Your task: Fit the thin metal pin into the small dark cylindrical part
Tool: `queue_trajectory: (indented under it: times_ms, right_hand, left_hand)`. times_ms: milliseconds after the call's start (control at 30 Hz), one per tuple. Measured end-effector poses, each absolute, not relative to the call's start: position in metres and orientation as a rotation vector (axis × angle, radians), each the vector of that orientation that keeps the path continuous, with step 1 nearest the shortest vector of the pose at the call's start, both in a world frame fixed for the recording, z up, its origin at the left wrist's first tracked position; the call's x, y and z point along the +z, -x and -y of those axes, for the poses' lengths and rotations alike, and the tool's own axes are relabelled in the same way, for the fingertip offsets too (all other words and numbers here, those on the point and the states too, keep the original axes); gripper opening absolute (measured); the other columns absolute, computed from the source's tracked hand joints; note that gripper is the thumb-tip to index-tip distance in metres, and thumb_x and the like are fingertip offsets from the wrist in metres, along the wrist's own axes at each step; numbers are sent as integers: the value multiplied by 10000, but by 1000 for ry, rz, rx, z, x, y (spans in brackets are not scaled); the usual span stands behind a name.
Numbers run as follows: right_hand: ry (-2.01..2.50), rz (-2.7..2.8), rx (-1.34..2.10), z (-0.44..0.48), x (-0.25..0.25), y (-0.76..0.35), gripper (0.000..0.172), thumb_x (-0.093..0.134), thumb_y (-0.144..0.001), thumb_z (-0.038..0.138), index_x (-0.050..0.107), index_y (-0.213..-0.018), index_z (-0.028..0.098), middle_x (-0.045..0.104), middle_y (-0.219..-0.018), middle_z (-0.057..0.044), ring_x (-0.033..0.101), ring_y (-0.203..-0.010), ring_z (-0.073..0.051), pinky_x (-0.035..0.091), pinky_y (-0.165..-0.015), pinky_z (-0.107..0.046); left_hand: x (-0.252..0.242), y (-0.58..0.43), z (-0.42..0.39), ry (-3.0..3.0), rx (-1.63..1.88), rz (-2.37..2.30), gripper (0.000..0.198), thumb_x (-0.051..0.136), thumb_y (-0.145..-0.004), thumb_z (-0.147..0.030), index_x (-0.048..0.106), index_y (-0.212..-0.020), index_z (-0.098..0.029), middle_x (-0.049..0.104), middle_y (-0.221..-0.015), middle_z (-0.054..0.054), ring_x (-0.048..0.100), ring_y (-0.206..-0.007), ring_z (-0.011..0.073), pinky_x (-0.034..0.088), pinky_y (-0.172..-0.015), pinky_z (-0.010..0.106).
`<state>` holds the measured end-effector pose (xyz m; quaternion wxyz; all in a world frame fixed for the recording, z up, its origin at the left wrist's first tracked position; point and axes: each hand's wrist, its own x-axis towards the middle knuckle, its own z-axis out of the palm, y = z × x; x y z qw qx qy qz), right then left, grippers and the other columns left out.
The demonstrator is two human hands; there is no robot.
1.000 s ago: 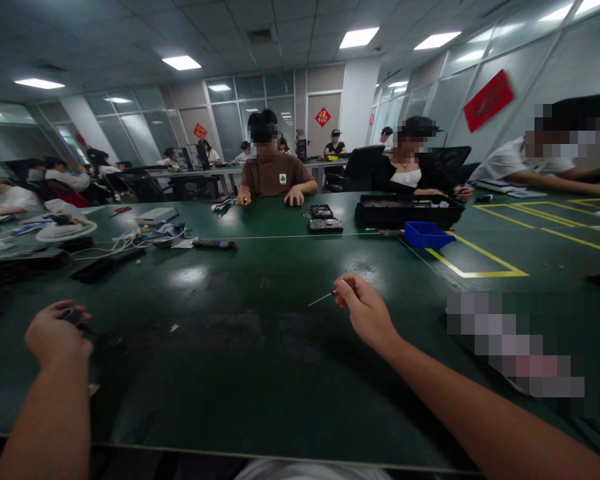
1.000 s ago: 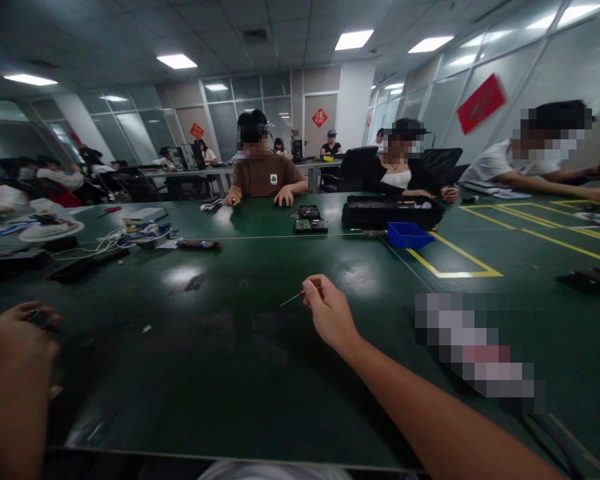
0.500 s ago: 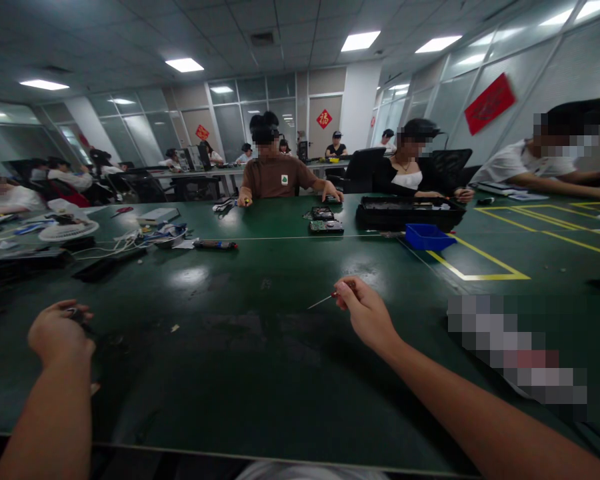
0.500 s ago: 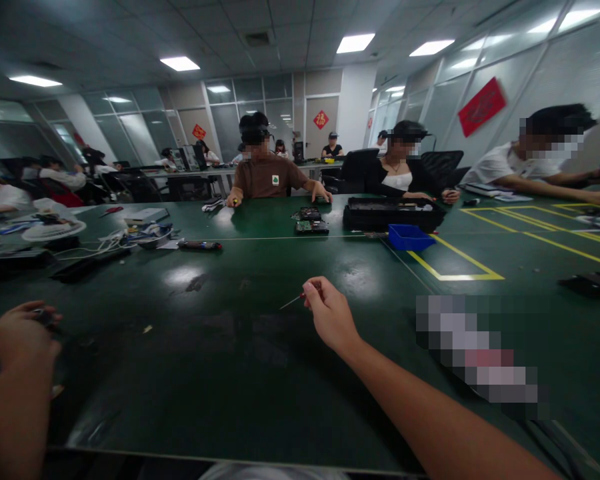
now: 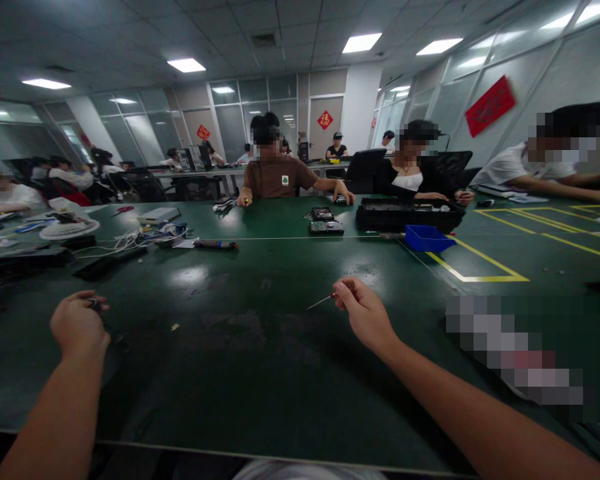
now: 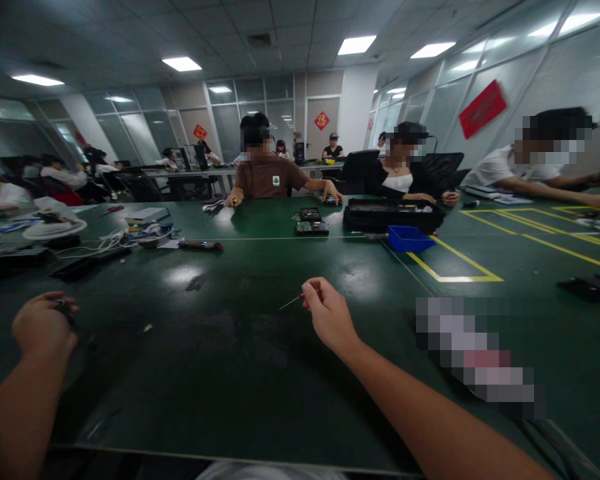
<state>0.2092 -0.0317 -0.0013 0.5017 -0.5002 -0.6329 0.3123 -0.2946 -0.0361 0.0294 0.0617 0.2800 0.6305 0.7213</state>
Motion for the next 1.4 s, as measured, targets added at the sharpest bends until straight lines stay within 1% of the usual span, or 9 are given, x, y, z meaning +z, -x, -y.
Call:
queue_trajectory:
  times_ms: [167, 333, 400, 500, 600, 700, 967, 1167, 1400]
  right_hand:
    - [1223, 1535, 767, 33, 1, -208, 318, 484, -969, 500, 622, -897, 222, 618, -725, -11, 592, -693, -191, 456, -669, -334]
    - [1220, 1542, 772, 34, 2, -209, 323, 484, -972, 503, 628, -905, 221, 616, -735, -11, 592, -706, -195, 449, -669, -334]
    - [1223, 1545, 777, 34, 2, -210, 334, 482, -973, 515, 628, -903, 223, 611, -714, -4, 586, -681, -190, 441, -648, -329]
    - [1245, 1546, 776, 35, 4, -210, 353, 482, -968, 532, 630, -872, 227, 573, -627, 18, 554, -598, -178, 415, -595, -317]
    - [1290, 1565, 795, 37, 9, -208, 362, 539, -931, 542, 638, -798, 221, 591, -618, 10, 546, -566, -172, 399, -563, -310]
    - [1271, 1574, 786, 38, 10, -207, 355, 582, -903, 532, 634, -748, 217, 614, -638, 2, 554, -585, -170, 402, -575, -306]
    - [1126, 1395, 918, 32, 2, -208, 372, 605, -885, 556, 630, -746, 211, 594, -631, 5, 564, -610, -164, 433, -616, -308]
    - [990, 1139, 1009, 28, 4, -209, 311, 665, -831, 520, 677, -872, 212, 638, -733, -12, 576, -650, -163, 480, -651, -325]
    - [1040, 1301, 883, 28, 2, -210, 307, 623, -870, 500, 671, -921, 201, 662, -759, -27, 609, -687, -180, 494, -687, -342]
  left_hand:
    - [47, 232, 18, -837, 2119, -1694, 187, 521, -553, -44, 564, -718, -122, 549, -640, -10, 504, -595, 124, 387, -571, 224]
    - [59, 156, 14, -872, 1822, -1410, 179, 527, -677, -165, 603, -836, -132, 563, -697, 12, 508, -597, 141, 390, -583, 266]
    - [59, 122, 15, -922, 1672, -1296, 270, 592, -684, -203, 606, -948, -149, 594, -771, 15, 542, -644, 150, 407, -615, 277]
    - [55, 74, 18, -1167, 1409, -1327, 483, 684, -614, -99, 605, -1082, -184, 650, -919, 43, 607, -832, 197, 438, -745, 322]
    - [50, 35, 20, -1428, 1154, -1365, 333, 694, -691, -96, 640, -1006, -190, 683, -984, 80, 628, -959, 243, 437, -884, 389]
    - [43, 8, 22, -1687, 939, -1211, 262, 697, -734, -100, 671, -977, -195, 703, -1026, 82, 650, -974, 248, 466, -900, 396]
    - [2, -5, 18, -2086, 911, -1237, 395, 696, -787, -48, 699, -1144, -216, 693, -1199, 65, 621, -1144, 234, 441, -1051, 397]
    - [-11, 1, 10, -2125, 965, -1229, 362, 699, -824, -100, 688, -1166, -218, 698, -1194, 60, 620, -1144, 238, 449, -1044, 407]
    - [-15, 3, 9, -2134, 958, -1197, 404, 728, -823, -143, 687, -1210, -252, 712, -1204, 42, 625, -1150, 239, 450, -1037, 400]
